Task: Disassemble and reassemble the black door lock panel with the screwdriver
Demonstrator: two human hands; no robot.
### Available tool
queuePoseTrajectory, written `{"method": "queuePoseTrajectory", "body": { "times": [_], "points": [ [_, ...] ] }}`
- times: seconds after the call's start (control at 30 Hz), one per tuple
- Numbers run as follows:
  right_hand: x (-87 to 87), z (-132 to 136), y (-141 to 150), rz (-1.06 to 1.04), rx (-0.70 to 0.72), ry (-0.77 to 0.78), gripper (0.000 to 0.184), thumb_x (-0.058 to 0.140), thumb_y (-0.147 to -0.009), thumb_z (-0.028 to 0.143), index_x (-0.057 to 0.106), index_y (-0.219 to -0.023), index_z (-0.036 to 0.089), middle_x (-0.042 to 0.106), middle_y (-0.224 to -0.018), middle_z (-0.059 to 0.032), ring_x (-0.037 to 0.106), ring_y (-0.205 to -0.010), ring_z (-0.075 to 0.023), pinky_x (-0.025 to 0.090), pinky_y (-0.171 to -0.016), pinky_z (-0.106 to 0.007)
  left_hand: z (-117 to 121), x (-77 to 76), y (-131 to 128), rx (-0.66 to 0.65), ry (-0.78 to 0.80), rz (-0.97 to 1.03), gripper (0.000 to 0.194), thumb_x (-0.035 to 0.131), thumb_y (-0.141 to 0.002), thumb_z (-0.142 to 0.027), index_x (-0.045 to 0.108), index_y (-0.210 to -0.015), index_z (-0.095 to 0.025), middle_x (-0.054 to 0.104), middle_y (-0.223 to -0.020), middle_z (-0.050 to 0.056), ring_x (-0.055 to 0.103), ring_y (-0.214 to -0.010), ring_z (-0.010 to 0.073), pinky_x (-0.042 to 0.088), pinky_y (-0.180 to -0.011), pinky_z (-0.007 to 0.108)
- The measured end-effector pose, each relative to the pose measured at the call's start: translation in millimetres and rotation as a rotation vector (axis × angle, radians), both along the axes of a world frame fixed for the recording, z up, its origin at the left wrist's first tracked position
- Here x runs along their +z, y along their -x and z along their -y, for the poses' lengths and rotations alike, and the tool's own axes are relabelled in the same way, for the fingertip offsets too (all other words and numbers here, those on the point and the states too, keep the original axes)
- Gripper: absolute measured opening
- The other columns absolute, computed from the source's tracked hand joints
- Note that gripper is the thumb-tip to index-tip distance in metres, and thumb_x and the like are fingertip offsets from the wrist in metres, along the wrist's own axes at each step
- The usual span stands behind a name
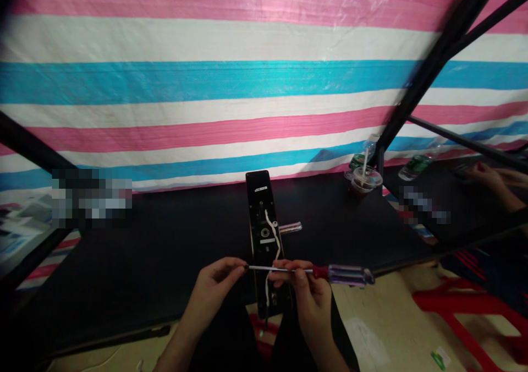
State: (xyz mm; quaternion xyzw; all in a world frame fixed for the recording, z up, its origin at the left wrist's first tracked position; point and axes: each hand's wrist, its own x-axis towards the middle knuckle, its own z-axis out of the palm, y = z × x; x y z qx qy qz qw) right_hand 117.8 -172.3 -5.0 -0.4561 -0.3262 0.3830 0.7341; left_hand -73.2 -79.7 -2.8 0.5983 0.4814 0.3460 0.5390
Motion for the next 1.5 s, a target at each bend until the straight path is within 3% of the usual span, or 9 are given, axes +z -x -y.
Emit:
{"method": "queuePoseTrajectory", "body": {
  "times": [0.27, 0.47, 0.67, 0.8, 0.9, 1.0, 1.07, 1.17, 1.5],
  "points": [
    [9.1, 13.7, 1.3, 0.119, 0.098, 0.026, 0.028, 0.058, -0.097, 0.046, 0.075, -0.090, 0.024, 0.079, -0.081, -0.0102, 0.077, -0.089, -0.0300, 0.063, -0.067, -0.039, 35.5, 9.4, 8.1, 0.137, -0.017, -0.040, 0.020, 0.073, -0.073, -0.042, 0.080, -0.076, -0.024, 0.078, -0.074, 0.005, 0.071, -0.069, 0.0230, 0.056, -0.065, 0.030],
    [14.3, 17.8, -0.1, 0.092, 0.118, 0.021, 0.027, 0.057, -0.098, 0.046, 0.073, -0.093, 0.025, 0.078, -0.079, -0.0105, 0.076, -0.093, -0.0298, 0.063, -0.066, -0.039, 34.4, 17.1, 5.7, 0.123, -0.048, -0.020, 0.019, 0.073, -0.073, -0.041, 0.080, -0.075, -0.024, 0.076, -0.073, 0.005, 0.070, -0.067, 0.0221, 0.056, -0.063, 0.029],
    [27.4, 11.9, -11.9, 0.000, 0.254, 0.027, 0.023, 0.065, -0.095, 0.043, 0.074, -0.093, 0.022, 0.080, -0.090, -0.0112, 0.076, -0.068, -0.0238, 0.061, -0.059, -0.034, 37.1, 25.5, 16.0, -0.022, -0.048, -0.011, 0.015, 0.075, -0.072, -0.039, 0.080, -0.069, -0.025, 0.075, -0.073, 0.006, 0.070, -0.066, 0.0213, 0.054, -0.059, 0.028],
    [33.8, 2.7, -5.3, -0.103, 0.162, -0.060, 0.020, 0.067, -0.094, 0.042, 0.074, -0.089, 0.024, 0.079, -0.082, -0.0062, 0.072, -0.056, -0.0180, 0.057, -0.050, -0.027, 41.7, 31.1, 15.6, 0.009, -0.084, 0.010, 0.020, 0.075, -0.074, -0.044, 0.079, -0.069, -0.025, 0.075, -0.074, 0.006, 0.068, -0.065, 0.0203, 0.054, -0.057, 0.028],
    [35.4, -8.8, 3.5, -0.060, 0.024, -0.087, 0.020, 0.062, -0.096, 0.042, 0.072, -0.089, 0.026, 0.079, -0.082, -0.0045, 0.073, -0.059, -0.0191, 0.059, -0.053, -0.031, 32.8, 20.3, 0.6, 0.145, -0.090, 0.056, 0.030, 0.073, -0.076, -0.050, 0.080, -0.092, -0.025, 0.077, -0.087, 0.007, 0.072, -0.079, 0.0227, 0.059, -0.069, 0.031],
    [35.8, -24.5, 5.4, 0.150, -0.137, -0.087, 0.021, 0.060, -0.097, 0.040, 0.072, -0.089, 0.026, 0.078, -0.082, -0.0056, 0.075, -0.068, -0.0234, 0.062, -0.063, -0.038, 13.9, -6.4, -22.8, 0.239, -0.084, 0.119, 0.055, 0.072, -0.078, -0.052, 0.069, -0.125, -0.024, 0.075, -0.115, 0.011, 0.072, -0.105, 0.0272, 0.059, -0.091, 0.040],
    [34.6, -35.6, 3.0, 0.325, -0.185, -0.079, 0.020, 0.059, -0.097, 0.038, 0.073, -0.090, 0.026, 0.078, -0.084, -0.0062, 0.076, -0.076, -0.0251, 0.063, -0.073, -0.041, 3.2, -26.7, -37.5, 0.320, -0.097, 0.108, 0.057, 0.070, -0.080, -0.052, 0.066, -0.129, -0.022, 0.070, -0.128, 0.014, 0.068, -0.117, 0.0292, 0.055, -0.099, 0.044],
    [30.4, -48.9, -0.8, 0.497, -0.141, -0.097, 0.018, 0.058, -0.097, 0.035, 0.074, -0.093, 0.028, 0.078, -0.092, -0.0059, 0.076, -0.080, -0.0238, 0.062, -0.079, -0.040, -1.9, -48.4, -53.0, 0.283, -0.070, 0.131, 0.055, 0.066, -0.086, -0.048, 0.062, -0.134, -0.020, 0.070, -0.129, 0.014, 0.067, -0.119, 0.0288, 0.054, -0.101, 0.043],
    [27.9, -56.7, 2.1, 0.640, -0.031, -0.094, 0.022, 0.055, -0.098, 0.033, 0.075, -0.092, 0.027, 0.078, -0.096, -0.0061, 0.074, -0.078, -0.0205, 0.061, -0.077, -0.036, 7.1, -57.3, -62.2, 0.245, -0.098, 0.103, 0.055, 0.056, -0.094, -0.046, 0.057, -0.141, -0.017, 0.065, -0.139, 0.013, 0.061, -0.130, 0.0271, 0.047, -0.110, 0.041]
  ]
}}
